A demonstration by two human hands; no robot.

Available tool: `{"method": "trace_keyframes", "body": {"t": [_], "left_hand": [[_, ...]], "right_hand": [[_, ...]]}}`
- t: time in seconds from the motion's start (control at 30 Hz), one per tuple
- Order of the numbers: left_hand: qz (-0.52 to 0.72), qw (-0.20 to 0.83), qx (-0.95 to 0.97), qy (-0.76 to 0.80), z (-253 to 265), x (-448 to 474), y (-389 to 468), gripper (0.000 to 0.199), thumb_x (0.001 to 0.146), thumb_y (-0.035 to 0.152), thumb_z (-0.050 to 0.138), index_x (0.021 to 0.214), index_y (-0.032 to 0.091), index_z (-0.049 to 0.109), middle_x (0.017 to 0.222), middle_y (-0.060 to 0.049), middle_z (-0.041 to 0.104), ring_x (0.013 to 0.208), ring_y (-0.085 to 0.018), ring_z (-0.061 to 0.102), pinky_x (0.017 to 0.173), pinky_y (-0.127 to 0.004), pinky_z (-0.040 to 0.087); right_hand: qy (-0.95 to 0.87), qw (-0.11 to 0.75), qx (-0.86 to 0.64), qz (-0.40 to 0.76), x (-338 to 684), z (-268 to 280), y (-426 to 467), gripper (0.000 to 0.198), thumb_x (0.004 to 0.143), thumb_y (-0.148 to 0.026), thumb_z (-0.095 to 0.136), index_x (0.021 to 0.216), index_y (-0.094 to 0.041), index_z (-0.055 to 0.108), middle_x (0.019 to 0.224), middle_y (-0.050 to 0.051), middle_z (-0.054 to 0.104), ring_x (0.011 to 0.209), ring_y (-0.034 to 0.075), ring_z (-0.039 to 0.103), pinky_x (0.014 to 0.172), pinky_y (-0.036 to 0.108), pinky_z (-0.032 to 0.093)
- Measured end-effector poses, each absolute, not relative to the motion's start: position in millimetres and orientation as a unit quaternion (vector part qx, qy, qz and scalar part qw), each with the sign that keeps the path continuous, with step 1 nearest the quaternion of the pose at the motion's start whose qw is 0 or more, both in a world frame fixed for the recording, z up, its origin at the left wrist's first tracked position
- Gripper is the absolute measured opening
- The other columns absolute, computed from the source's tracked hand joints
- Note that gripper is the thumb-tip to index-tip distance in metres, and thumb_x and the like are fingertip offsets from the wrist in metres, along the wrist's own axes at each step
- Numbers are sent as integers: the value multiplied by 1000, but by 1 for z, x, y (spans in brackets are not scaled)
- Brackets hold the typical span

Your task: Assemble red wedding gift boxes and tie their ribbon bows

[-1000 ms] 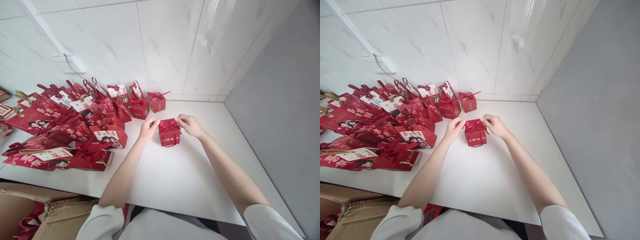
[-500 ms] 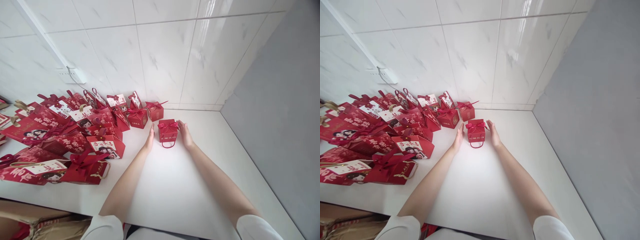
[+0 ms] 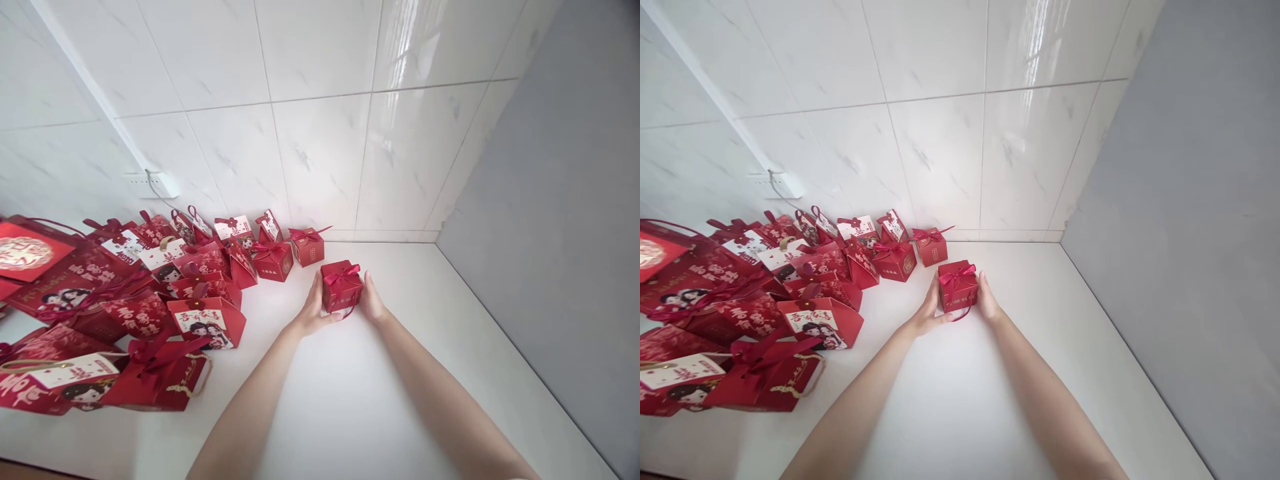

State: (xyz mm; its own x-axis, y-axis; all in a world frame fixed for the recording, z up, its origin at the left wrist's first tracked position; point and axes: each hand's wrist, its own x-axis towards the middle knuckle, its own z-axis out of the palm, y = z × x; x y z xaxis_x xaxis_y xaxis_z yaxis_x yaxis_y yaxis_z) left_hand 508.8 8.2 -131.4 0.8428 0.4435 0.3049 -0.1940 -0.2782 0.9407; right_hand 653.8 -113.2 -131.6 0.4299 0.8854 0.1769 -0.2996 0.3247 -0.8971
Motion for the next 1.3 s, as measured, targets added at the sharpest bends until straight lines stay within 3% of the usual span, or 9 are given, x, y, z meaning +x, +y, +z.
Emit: {"method": "trace_keyframes", "body": {"t": [0.13, 0.27, 0.4, 0.67, 0.8, 0.93, 1.07, 1.2, 1.3], "left_hand": [[257, 533, 801, 84, -143, 512, 14, 127, 56, 32, 88, 154, 34, 8, 158, -11, 26, 146, -34, 22, 118, -54, 17], [243, 557, 787, 107, -142, 519, 18, 120, 50, 30, 91, 150, 24, 24, 148, -16, 41, 138, -36, 36, 114, -53, 26], [234, 576, 776, 106, -138, 521, 17, 111, 50, 30, 91, 145, 22, 33, 142, -15, 48, 134, -34, 42, 113, -50, 31], [309, 653, 671, 167, -133, 523, 23, 70, 70, 47, 76, 127, 18, 48, 137, -15, 53, 128, -31, 51, 105, -44, 43], [322, 634, 678, 186, -133, 522, 25, 69, 71, 52, 74, 126, 18, 49, 133, -15, 57, 127, -32, 52, 104, -45, 44], [339, 627, 680, 171, -132, 520, 22, 78, 72, 51, 73, 137, 22, 39, 138, -13, 53, 131, -30, 49, 108, -44, 40], [330, 645, 675, 136, -131, 519, 21, 64, 82, 45, 64, 138, 26, 40, 143, -8, 50, 134, -26, 46, 110, -41, 38], [336, 603, 703, 170, -139, 518, 22, 65, 77, 22, 64, 138, 23, 40, 119, -9, 63, 112, -22, 60, 100, -39, 44], [394, 462, 757, 242, -130, 512, 13, 57, 76, 11, 54, 131, 20, 45, 87, -3, 64, 86, -18, 62, 88, -36, 47]], "right_hand": [[-316, 753, -420, 395, 659, -135, -111, 70, 89, -76, 23, 124, -29, 60, 127, 4, 65, 123, 28, 56, 106, 45, 42], [-323, 737, -447, 390, 662, -140, -111, 71, 87, -78, 25, 117, -28, 65, 121, 4, 68, 122, 28, 57, 107, 45, 41], [-328, 737, -442, 391, 661, -141, -113, 69, 88, -76, 27, 116, -27, 66, 119, 3, 69, 120, 28, 58, 107, 45, 40], [-407, 690, -495, 336, 653, -136, -116, 51, 89, -60, 52, 129, -29, 58, 136, 2, 58, 125, 26, 52, 110, 46, 37], [-422, 684, -496, 329, 652, -138, -115, 50, 91, -61, 47, 129, -30, 59, 138, 1, 56, 127, 25, 51, 114, 45, 33], [-420, 688, -481, 345, 655, -145, -111, 48, 91, -58, 49, 130, -31, 58, 134, 1, 60, 123, 25, 54, 109, 45, 38], [-368, 709, -540, 265, 664, -157, -106, 40, 85, -51, 58, 115, -25, 66, 119, 4, 68, 111, 26, 59, 101, 44, 43], [-311, 740, -556, 217, 672, -167, -104, 39, 84, -53, 55, 105, -22, 65, 111, 4, 69, 105, 25, 59, 93, 41, 45], [-286, 759, -539, 229, 674, -168, -107, 50, 88, -64, 42, 105, -23, 64, 101, 4, 70, 92, 24, 64, 80, 38, 50]]}}
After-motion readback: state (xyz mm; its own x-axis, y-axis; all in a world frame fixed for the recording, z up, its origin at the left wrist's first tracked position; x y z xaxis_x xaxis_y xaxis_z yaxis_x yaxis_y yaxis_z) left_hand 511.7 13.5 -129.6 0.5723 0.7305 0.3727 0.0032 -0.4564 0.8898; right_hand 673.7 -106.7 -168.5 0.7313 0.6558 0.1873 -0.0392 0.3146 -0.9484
